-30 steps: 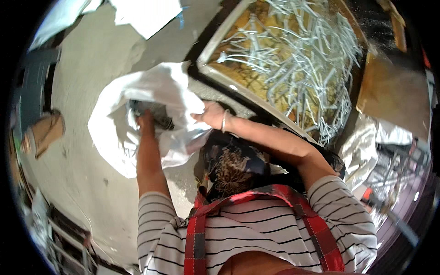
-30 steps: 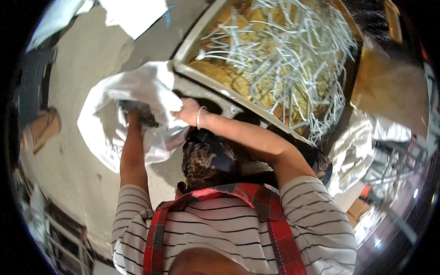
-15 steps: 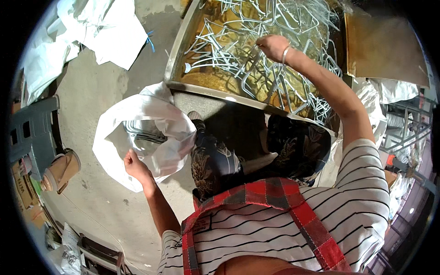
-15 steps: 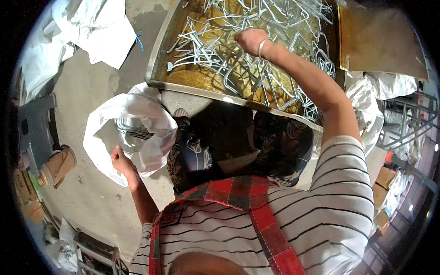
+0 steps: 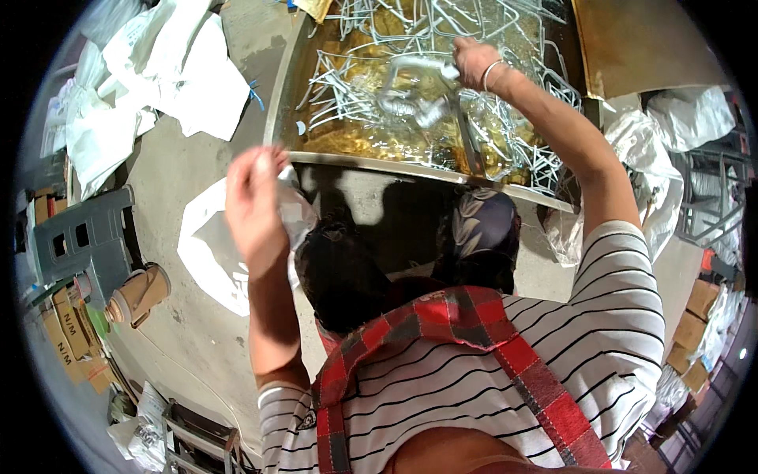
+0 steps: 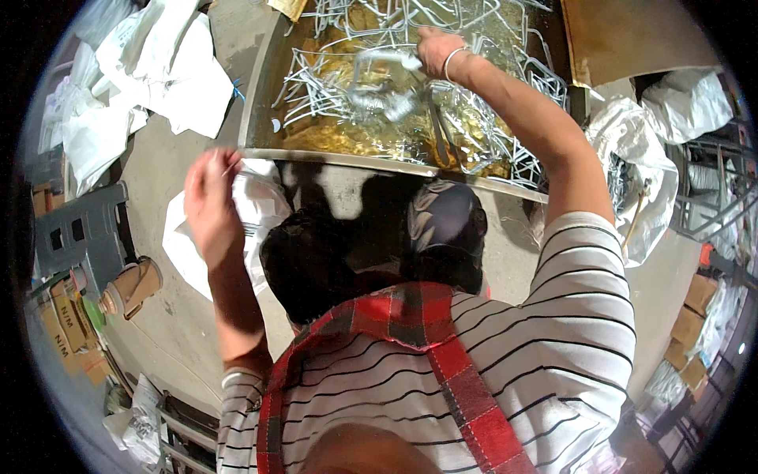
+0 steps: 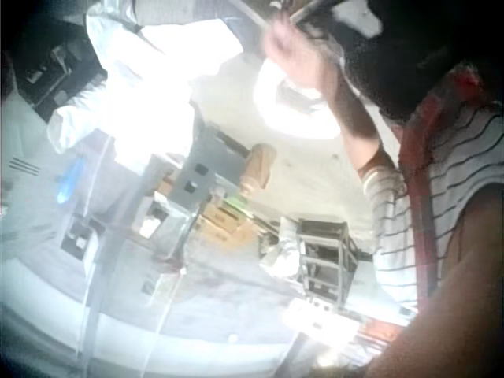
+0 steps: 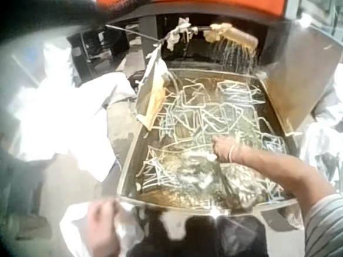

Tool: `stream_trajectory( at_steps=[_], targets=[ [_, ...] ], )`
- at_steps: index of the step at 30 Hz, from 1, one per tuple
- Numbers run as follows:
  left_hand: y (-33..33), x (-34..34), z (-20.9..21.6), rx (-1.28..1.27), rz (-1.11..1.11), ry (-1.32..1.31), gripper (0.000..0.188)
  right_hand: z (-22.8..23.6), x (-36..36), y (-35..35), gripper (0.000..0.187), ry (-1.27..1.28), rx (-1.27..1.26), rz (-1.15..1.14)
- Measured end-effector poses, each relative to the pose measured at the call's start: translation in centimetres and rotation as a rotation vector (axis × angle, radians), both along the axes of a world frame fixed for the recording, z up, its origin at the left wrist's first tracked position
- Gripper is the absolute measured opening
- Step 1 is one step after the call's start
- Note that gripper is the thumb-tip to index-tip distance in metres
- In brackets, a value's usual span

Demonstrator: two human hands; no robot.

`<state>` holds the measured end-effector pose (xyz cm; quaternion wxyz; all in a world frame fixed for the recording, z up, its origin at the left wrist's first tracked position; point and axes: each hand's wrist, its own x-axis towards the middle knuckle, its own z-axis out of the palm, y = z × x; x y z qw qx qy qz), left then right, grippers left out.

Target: The person picks up metal brackets from a bin containing metal shavings and places them into white bags by hand.

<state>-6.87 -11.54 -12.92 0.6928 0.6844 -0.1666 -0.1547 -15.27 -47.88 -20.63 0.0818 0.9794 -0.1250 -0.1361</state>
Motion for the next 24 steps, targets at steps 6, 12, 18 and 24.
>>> stream_trajectory(
  at_steps=[6, 12, 18, 24],
  targets=[
    [-13.4, -2.6, -1.9, -0.075, -0.593, 0.209, 0.033, 7.4, -0.2, 1.6, 0.03, -0.515, 0.205, -0.27],
    [-20.5, -3.5, -2.7, -0.291, -0.178, 0.669, 0.041, 8.1, -1.0, 7.0, 0.035, -0.271, 0.402, -0.035],
    [-18.9, 0.9, -6.5, -0.192, 0.067, 0.546, 0.021, 4.5, -4.5, 5.1, 0.038, -0.417, 0.447, -0.29],
    [-18.3, 1.5, -6.1, -0.028, 0.026, 0.309, 0.016, -9.2, -8.8, 5.1, 0.021, 0.212, 0.259, -0.365]
  ],
)
